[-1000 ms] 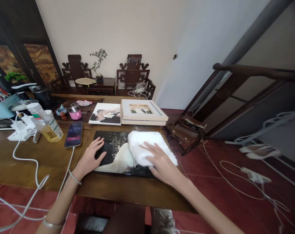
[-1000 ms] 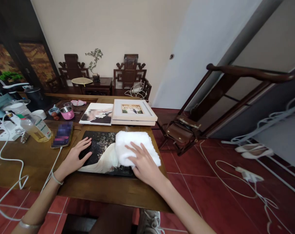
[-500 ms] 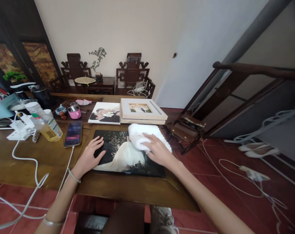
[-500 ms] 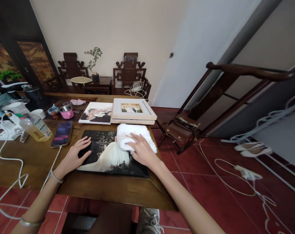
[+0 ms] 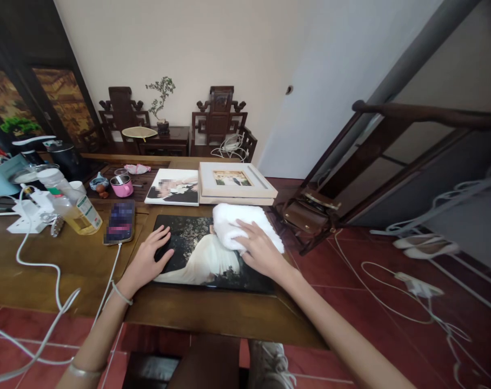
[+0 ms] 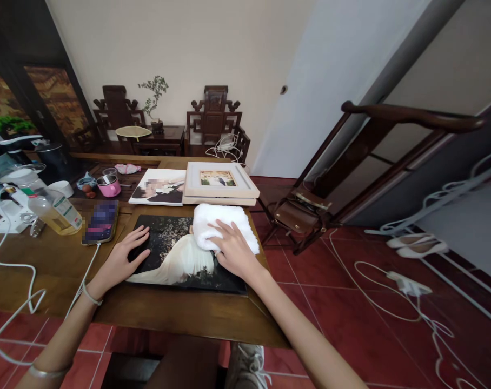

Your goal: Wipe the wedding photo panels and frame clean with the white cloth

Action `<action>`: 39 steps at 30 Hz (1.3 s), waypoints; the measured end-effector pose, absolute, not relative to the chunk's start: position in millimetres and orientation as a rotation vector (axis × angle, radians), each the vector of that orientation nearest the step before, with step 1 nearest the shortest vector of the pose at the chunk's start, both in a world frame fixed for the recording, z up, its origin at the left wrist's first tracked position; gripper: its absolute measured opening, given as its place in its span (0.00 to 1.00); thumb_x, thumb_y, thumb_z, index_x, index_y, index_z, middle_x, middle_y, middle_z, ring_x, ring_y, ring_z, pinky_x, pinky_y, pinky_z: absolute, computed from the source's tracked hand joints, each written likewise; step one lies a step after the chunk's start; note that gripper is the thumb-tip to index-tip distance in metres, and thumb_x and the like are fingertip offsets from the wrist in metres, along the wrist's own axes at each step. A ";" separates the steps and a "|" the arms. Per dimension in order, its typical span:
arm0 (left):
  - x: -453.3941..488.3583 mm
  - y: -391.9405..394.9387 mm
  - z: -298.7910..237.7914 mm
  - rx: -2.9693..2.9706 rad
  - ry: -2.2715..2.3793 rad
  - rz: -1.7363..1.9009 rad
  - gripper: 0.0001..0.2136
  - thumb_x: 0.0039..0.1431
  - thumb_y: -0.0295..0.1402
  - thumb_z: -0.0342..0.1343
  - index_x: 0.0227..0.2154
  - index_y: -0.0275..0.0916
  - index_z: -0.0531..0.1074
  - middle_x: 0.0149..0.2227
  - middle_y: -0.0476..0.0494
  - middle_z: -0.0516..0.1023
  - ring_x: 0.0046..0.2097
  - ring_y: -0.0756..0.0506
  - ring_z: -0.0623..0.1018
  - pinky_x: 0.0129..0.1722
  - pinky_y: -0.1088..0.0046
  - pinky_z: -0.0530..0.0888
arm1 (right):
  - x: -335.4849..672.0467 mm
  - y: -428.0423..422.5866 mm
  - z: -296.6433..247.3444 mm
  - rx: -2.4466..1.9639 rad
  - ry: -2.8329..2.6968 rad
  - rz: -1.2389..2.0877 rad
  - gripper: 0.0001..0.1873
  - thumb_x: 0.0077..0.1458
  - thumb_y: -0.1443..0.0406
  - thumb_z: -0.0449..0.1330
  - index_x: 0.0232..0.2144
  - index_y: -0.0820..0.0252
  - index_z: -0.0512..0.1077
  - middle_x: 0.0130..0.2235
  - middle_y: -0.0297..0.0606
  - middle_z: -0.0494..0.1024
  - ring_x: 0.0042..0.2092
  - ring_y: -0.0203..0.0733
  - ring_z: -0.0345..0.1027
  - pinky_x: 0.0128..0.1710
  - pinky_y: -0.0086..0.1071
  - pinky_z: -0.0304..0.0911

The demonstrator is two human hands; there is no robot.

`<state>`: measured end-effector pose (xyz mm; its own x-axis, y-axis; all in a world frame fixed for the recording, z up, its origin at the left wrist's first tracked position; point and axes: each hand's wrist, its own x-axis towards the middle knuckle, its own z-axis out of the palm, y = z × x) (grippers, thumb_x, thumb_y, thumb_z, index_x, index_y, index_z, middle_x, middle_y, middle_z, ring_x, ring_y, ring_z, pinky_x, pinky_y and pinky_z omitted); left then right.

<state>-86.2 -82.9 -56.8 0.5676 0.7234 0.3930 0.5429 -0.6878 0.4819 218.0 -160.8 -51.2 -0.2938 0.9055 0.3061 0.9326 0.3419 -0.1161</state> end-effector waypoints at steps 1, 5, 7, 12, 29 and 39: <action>-86.3 -83.2 -56.9 2.491 1.042 0.827 0.20 0.60 0.38 0.50 0.53 0.36 0.68 0.58 0.37 0.66 0.62 0.40 0.61 0.59 0.54 0.61 | 215.0 -167.0 -50.4 -1.628 -2.306 -0.124 0.23 0.40 0.78 0.51 0.39 0.63 0.74 0.58 0.48 0.65 0.63 0.56 0.49 0.59 0.58 0.46; -86.7 -84.3 -58.4 2.505 1.050 0.794 0.20 0.61 0.38 0.48 0.55 0.37 0.65 0.60 0.37 0.63 0.63 0.40 0.59 0.59 0.53 0.60 | 196.0 -210.6 -47.8 -1.550 -2.373 -0.104 0.19 0.35 0.77 0.51 0.30 0.61 0.75 0.60 0.45 0.63 0.64 0.56 0.45 0.60 0.59 0.42; -86.7 -84.5 -59.3 2.530 1.050 0.769 0.20 0.62 0.37 0.47 0.55 0.36 0.65 0.60 0.36 0.63 0.63 0.40 0.58 0.59 0.54 0.60 | 185.9 -235.3 -46.7 -1.489 -2.397 -0.076 0.17 0.33 0.77 0.51 0.25 0.60 0.74 0.61 0.44 0.62 0.65 0.55 0.43 0.61 0.59 0.41; -86.8 -84.2 -59.8 2.568 1.064 0.711 0.20 0.62 0.37 0.47 0.55 0.38 0.64 0.61 0.37 0.62 0.64 0.40 0.57 0.59 0.52 0.60 | 181.4 -251.3 -45.2 -1.399 -2.434 -0.040 0.16 0.31 0.76 0.51 0.23 0.59 0.73 0.61 0.42 0.61 0.65 0.55 0.41 0.61 0.58 0.40; -88.5 -84.9 -61.1 2.463 1.111 0.688 0.20 0.65 0.37 0.41 0.58 0.40 0.59 0.63 0.38 0.58 0.64 0.41 0.56 0.61 0.53 0.56 | 187.0 -224.4 -40.4 -1.571 -2.439 -0.028 0.19 0.36 0.76 0.52 0.32 0.60 0.75 0.62 0.44 0.58 0.65 0.57 0.39 0.60 0.60 0.41; -89.8 -82.8 -63.2 2.495 1.065 0.693 0.19 0.65 0.35 0.42 0.58 0.39 0.60 0.63 0.37 0.58 0.64 0.42 0.55 0.60 0.50 0.57 | 193.9 -218.3 -36.7 -1.470 -2.464 0.046 0.22 0.35 0.76 0.52 0.35 0.58 0.75 0.61 0.43 0.61 0.64 0.56 0.44 0.60 0.59 0.43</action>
